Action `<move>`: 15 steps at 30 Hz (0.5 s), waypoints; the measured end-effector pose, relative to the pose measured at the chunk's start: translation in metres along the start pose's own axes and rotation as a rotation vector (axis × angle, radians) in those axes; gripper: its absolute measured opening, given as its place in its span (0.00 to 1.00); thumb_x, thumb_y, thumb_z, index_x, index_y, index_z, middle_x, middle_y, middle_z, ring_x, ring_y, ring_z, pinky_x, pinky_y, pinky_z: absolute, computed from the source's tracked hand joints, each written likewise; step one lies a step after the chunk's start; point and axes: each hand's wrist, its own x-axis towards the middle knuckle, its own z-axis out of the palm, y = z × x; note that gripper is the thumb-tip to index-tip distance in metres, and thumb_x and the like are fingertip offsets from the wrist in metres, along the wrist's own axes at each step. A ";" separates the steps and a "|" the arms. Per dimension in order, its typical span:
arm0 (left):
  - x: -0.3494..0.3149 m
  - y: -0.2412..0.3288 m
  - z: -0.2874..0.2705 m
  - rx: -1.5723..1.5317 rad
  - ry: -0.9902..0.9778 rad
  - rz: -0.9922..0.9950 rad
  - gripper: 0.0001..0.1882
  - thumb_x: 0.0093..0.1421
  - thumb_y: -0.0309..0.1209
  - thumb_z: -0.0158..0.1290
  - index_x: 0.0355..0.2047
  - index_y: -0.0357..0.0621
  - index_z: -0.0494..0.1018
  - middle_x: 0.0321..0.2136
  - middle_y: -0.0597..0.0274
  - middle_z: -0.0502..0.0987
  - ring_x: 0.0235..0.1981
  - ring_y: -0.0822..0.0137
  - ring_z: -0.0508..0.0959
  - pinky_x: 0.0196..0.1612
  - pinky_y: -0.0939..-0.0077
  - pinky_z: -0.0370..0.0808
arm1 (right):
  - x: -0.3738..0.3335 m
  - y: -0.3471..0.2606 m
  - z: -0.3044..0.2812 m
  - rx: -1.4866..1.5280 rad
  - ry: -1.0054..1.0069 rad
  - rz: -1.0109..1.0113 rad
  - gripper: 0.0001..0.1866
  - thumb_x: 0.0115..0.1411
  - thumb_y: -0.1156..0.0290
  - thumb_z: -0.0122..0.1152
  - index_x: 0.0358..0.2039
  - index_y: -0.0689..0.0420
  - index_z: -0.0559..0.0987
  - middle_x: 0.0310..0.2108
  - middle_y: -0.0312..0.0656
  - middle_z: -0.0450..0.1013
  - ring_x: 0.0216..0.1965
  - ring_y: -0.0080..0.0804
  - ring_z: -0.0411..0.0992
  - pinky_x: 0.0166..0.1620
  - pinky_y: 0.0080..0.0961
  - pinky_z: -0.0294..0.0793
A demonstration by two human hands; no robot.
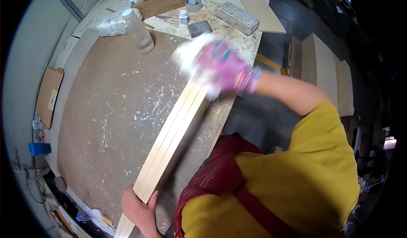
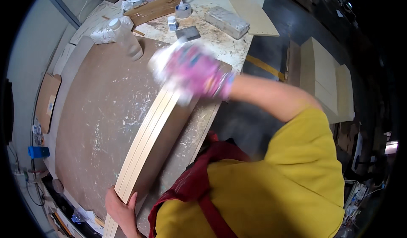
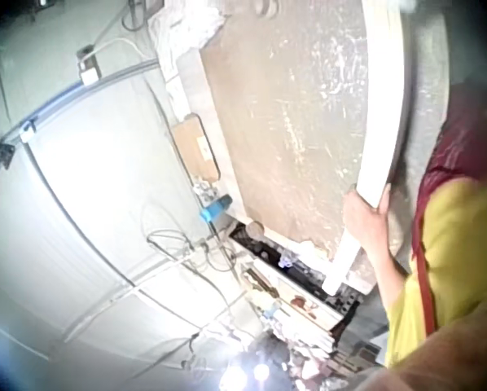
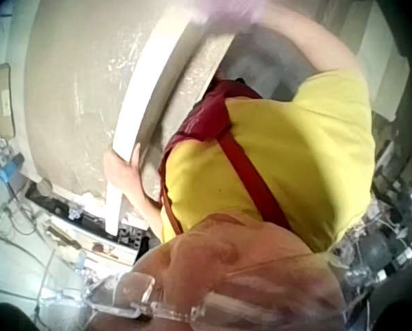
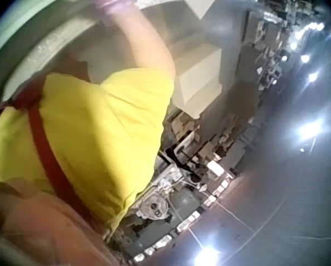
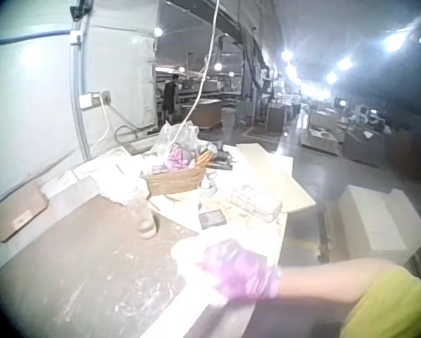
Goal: The person wipes a light-colored wooden board with a white cloth. They pour liquid from a plastic bottle onto the cloth and continue wiping the board's surface and edges. The person flips the board over to wipe the other side and then stacks it with other boards.
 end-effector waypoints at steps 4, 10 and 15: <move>0.005 0.000 -0.011 0.024 -0.069 0.015 0.36 0.39 0.46 0.65 0.45 0.38 0.67 0.37 0.48 0.71 0.39 0.44 0.71 0.40 0.59 0.67 | -0.109 0.138 0.064 0.777 0.109 1.072 0.21 0.59 0.53 0.53 0.43 0.57 0.77 0.34 0.43 0.76 0.36 0.30 0.74 0.42 0.26 0.72; 0.058 0.084 -0.016 -0.070 -0.153 0.177 0.37 0.44 0.40 0.64 0.50 0.35 0.63 0.41 0.45 0.70 0.41 0.45 0.71 0.44 0.58 0.68 | -0.054 0.113 0.043 1.393 0.476 1.020 0.18 0.63 0.63 0.48 0.47 0.61 0.73 0.41 0.40 0.74 0.40 0.24 0.73 0.44 0.21 0.72; 0.112 0.143 0.006 0.072 -0.143 0.264 0.34 0.44 0.38 0.64 0.48 0.35 0.63 0.38 0.46 0.71 0.37 0.47 0.73 0.39 0.61 0.71 | -0.009 0.025 0.059 1.964 0.638 0.702 0.19 0.61 0.63 0.54 0.49 0.61 0.71 0.40 0.38 0.73 0.43 0.24 0.70 0.49 0.22 0.68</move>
